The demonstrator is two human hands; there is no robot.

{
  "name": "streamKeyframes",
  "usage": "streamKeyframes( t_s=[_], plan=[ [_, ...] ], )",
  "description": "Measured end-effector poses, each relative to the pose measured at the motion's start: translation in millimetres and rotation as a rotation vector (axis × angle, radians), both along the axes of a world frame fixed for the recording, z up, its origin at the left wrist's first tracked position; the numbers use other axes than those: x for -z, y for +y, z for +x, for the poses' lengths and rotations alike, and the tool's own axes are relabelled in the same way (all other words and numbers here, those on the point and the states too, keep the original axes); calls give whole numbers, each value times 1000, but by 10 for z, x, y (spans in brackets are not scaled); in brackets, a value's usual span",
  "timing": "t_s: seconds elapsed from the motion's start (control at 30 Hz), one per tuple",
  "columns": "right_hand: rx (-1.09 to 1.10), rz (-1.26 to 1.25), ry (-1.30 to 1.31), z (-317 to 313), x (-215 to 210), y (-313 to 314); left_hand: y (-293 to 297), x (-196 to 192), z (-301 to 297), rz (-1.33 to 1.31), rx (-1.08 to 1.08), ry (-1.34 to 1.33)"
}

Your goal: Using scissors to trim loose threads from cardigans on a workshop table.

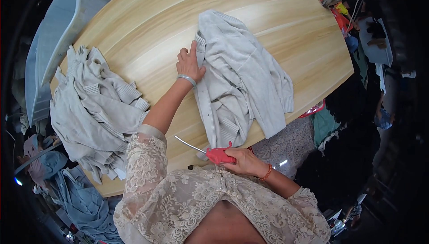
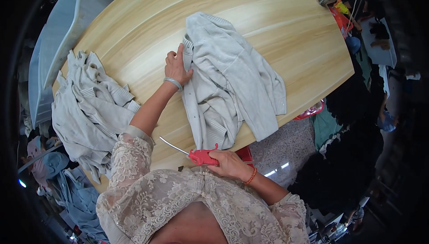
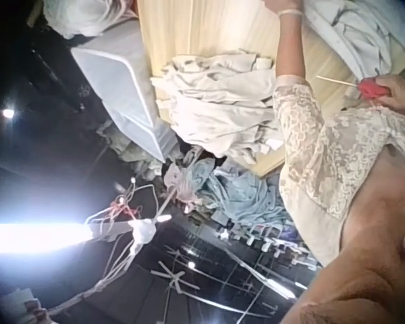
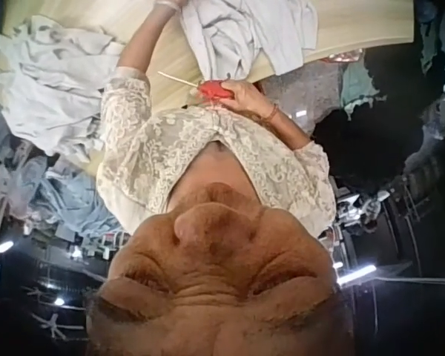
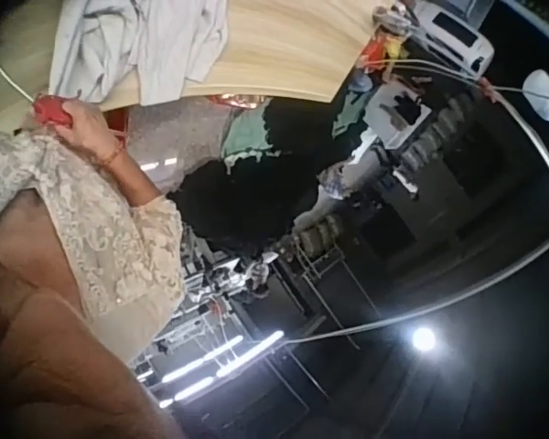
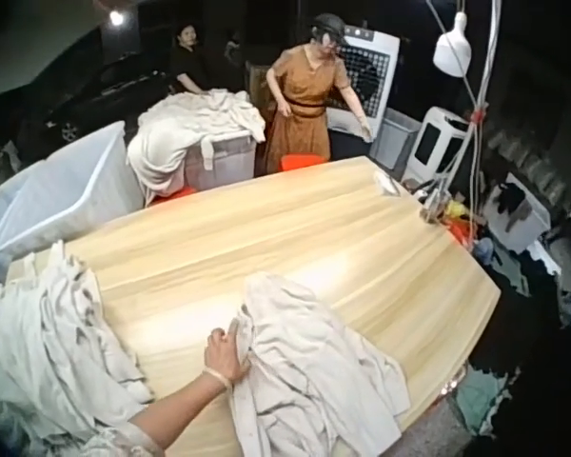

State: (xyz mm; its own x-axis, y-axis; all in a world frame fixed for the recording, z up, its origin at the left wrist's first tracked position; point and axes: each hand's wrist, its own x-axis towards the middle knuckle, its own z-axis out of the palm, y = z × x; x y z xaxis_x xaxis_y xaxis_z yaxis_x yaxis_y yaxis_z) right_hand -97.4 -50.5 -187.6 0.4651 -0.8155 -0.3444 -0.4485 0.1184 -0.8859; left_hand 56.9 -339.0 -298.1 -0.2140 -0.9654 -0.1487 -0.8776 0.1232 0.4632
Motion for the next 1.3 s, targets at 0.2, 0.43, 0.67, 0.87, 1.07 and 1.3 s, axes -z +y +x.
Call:
streamKeyframes(
  t_s=[0.2,0.43,0.67,0.87,1.07,1.3],
  plan=[
    [93,36,160,93,44,158,-133,246,193,-243,8,-40],
    [107,15,501,396,2,193,-587,509,1005,637,-719,1309],
    [446,-191,727,201,65,-289,-141,279,794,-409,63,448],
    [518,-210,583,253,154,-753,61,589,753,-441,215,19],
    [441,-496,565,406,423,-1168,124,585,716,-408,189,31],
    [365,-214,656,536,525,-1903,125,580,722,-376,168,89]
  ],
)
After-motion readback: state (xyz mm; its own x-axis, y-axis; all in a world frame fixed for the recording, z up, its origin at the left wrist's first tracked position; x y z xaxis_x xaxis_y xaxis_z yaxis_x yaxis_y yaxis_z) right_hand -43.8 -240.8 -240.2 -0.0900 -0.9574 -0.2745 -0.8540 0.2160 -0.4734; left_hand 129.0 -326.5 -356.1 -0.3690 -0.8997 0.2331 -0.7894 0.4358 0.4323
